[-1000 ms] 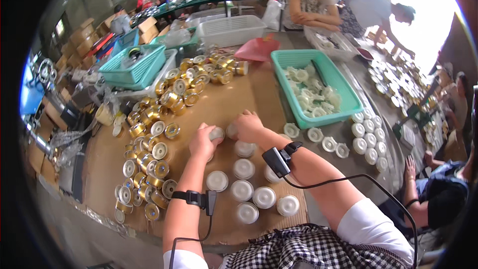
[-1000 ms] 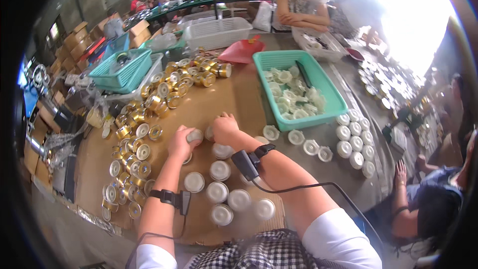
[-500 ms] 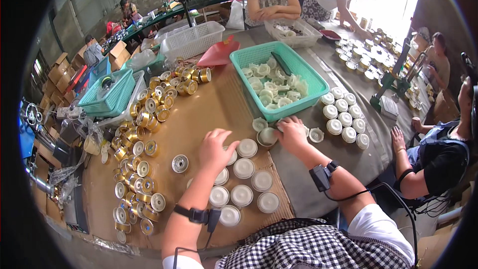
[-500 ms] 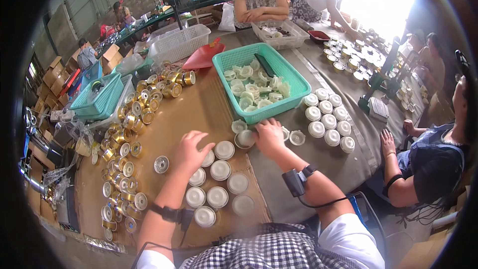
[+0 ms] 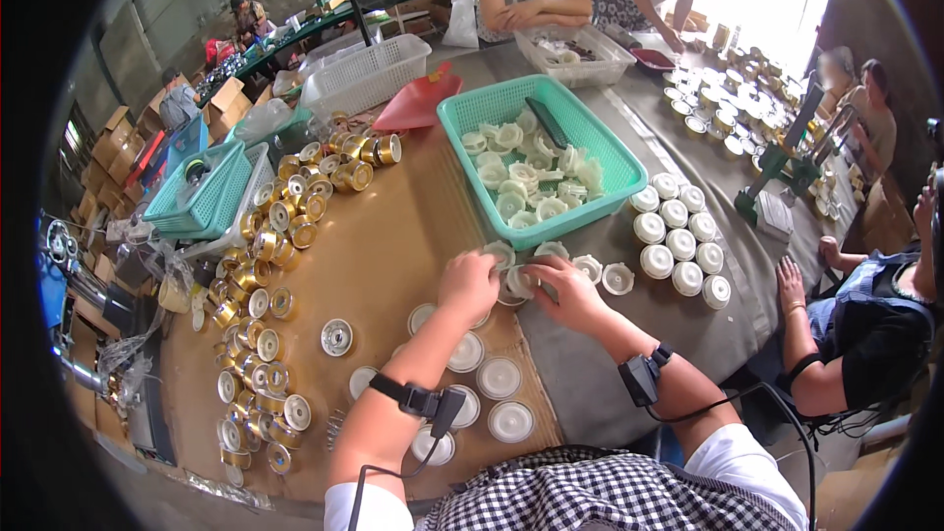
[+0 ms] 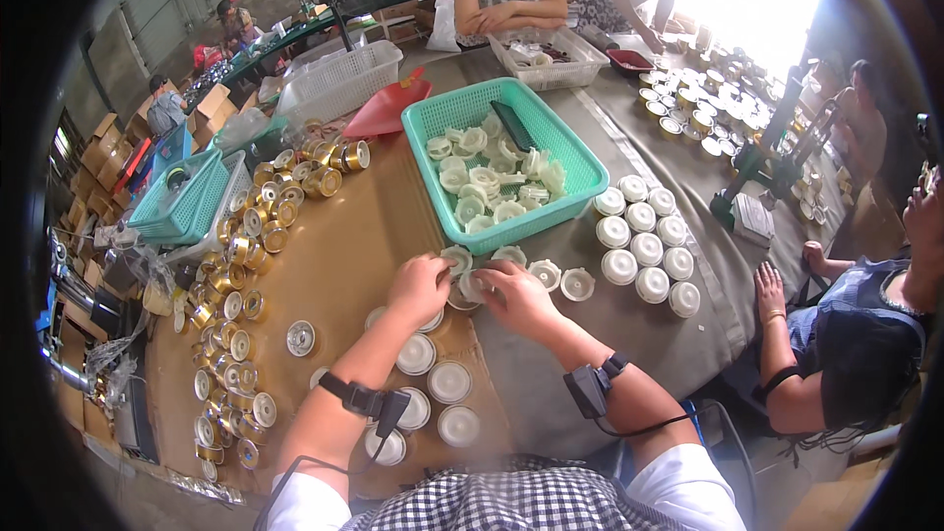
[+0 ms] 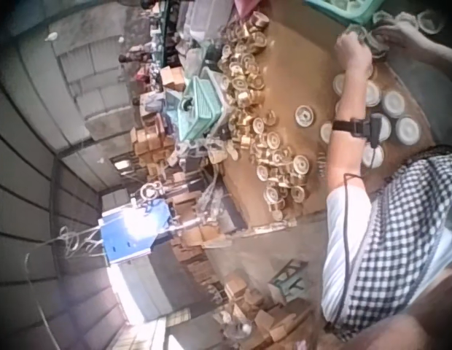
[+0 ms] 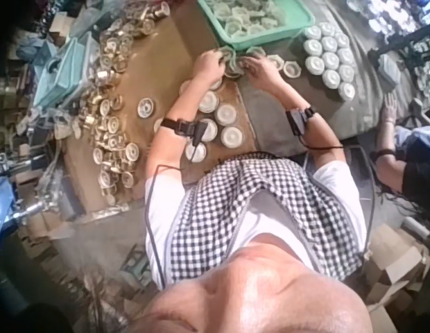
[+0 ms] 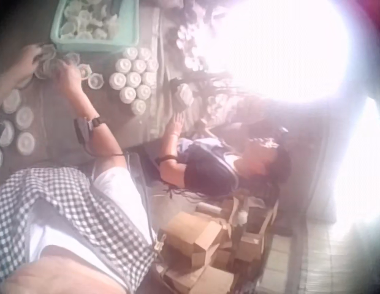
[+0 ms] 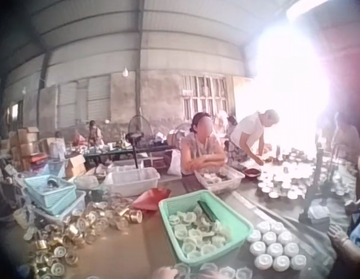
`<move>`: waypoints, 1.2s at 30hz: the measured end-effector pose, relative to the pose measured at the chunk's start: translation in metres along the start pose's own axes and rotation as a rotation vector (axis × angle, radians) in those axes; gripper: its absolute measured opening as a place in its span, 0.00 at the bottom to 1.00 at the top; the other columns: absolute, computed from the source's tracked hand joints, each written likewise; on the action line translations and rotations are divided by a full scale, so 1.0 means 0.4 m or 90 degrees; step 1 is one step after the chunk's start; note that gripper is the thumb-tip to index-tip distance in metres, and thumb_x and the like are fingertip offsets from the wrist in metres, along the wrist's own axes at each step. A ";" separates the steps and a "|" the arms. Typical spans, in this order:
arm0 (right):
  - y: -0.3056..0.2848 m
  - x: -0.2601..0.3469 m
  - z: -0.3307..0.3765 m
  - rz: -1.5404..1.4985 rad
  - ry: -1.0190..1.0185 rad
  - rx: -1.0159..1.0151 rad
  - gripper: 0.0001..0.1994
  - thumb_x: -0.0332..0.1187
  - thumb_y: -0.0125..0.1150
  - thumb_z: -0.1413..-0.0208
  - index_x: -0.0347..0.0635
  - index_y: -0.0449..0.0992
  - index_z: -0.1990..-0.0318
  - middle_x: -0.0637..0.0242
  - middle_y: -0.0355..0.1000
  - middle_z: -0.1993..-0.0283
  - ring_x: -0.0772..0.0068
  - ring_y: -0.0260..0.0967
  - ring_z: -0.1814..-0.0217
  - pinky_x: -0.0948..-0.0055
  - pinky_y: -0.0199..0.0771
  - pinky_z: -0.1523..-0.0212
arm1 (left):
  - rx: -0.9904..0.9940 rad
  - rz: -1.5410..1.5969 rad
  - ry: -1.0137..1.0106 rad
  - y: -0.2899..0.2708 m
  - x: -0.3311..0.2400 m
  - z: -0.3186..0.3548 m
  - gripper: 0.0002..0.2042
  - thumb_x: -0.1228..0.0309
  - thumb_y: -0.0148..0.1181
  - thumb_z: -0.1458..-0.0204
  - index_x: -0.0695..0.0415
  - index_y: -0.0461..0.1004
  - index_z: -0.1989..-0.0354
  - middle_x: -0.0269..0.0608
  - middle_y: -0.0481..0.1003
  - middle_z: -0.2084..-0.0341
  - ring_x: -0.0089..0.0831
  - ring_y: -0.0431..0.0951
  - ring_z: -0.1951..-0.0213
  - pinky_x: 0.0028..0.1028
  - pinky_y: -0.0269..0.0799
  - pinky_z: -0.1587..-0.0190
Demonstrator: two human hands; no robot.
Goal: Assemble small plastic and metal components by hand and pass them to a coworker.
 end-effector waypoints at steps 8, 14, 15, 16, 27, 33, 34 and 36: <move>0.029 0.033 -0.018 0.036 -0.035 0.016 0.21 0.32 0.71 0.49 0.45 0.77 0.46 0.59 0.75 0.43 0.50 0.71 0.43 0.56 0.74 0.43 | -0.010 -0.023 0.039 -0.041 0.014 0.083 0.13 0.70 0.66 0.50 0.52 0.83 0.54 0.43 0.80 0.57 0.47 0.77 0.50 0.42 0.73 0.45; 0.062 0.042 -0.008 0.059 0.000 -0.027 0.18 0.33 0.73 0.50 0.47 0.80 0.50 0.64 0.78 0.48 0.54 0.70 0.45 0.59 0.75 0.45 | -0.078 -0.079 0.229 -0.027 -0.008 0.129 0.15 0.72 0.63 0.49 0.53 0.82 0.52 0.37 0.79 0.52 0.42 0.76 0.46 0.46 0.67 0.38; 0.061 0.043 -0.011 0.035 -0.008 -0.051 0.17 0.32 0.73 0.52 0.48 0.81 0.53 0.64 0.78 0.50 0.52 0.71 0.46 0.57 0.75 0.45 | -0.079 -0.078 0.232 -0.020 -0.009 0.137 0.15 0.72 0.63 0.49 0.53 0.82 0.52 0.37 0.79 0.52 0.42 0.76 0.46 0.46 0.67 0.38; 0.059 0.027 -0.013 0.038 -0.009 -0.054 0.17 0.32 0.73 0.52 0.48 0.81 0.53 0.64 0.78 0.50 0.52 0.71 0.46 0.57 0.75 0.45 | -0.072 -0.121 0.232 -0.010 -0.011 0.148 0.15 0.73 0.62 0.49 0.54 0.81 0.51 0.37 0.79 0.51 0.41 0.75 0.46 0.47 0.65 0.36; -0.025 -0.040 0.050 0.174 0.044 -0.145 0.10 0.28 0.69 0.50 0.42 0.83 0.58 0.61 0.78 0.58 0.53 0.72 0.49 0.56 0.72 0.48 | 0.031 -0.235 0.175 0.023 -0.050 0.143 0.25 0.70 0.58 0.49 0.52 0.75 0.39 0.39 0.76 0.45 0.40 0.74 0.45 0.53 0.55 0.28; -0.043 -0.064 0.176 -0.141 0.374 -0.004 0.13 0.35 0.64 0.38 0.39 0.80 0.50 0.54 0.78 0.56 0.51 0.78 0.57 0.61 0.78 0.52 | 0.059 -0.304 0.165 0.021 -0.070 0.136 0.24 0.69 0.57 0.46 0.50 0.75 0.38 0.39 0.74 0.41 0.39 0.72 0.41 0.55 0.47 0.25; -0.043 -0.046 0.189 -0.140 0.370 -0.003 0.13 0.35 0.64 0.38 0.39 0.80 0.50 0.54 0.78 0.56 0.51 0.78 0.57 0.61 0.78 0.52 | 0.056 -0.305 0.162 0.013 -0.069 0.138 0.24 0.69 0.57 0.46 0.50 0.75 0.38 0.39 0.74 0.41 0.39 0.72 0.41 0.55 0.47 0.25; -0.065 0.023 0.212 0.099 0.281 -0.036 0.21 0.39 0.68 0.42 0.43 0.78 0.43 0.54 0.74 0.48 0.52 0.75 0.49 0.59 0.77 0.47 | 0.082 -0.260 0.139 -0.003 -0.060 0.148 0.25 0.64 0.58 0.43 0.51 0.72 0.36 0.40 0.74 0.41 0.41 0.70 0.38 0.55 0.46 0.25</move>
Point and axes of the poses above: each hand's wrist, its own z-axis away from the middle knuckle, its own y-axis out of the palm, x = y × z, the point moved 3 cm from there along -z, towards the middle knuckle
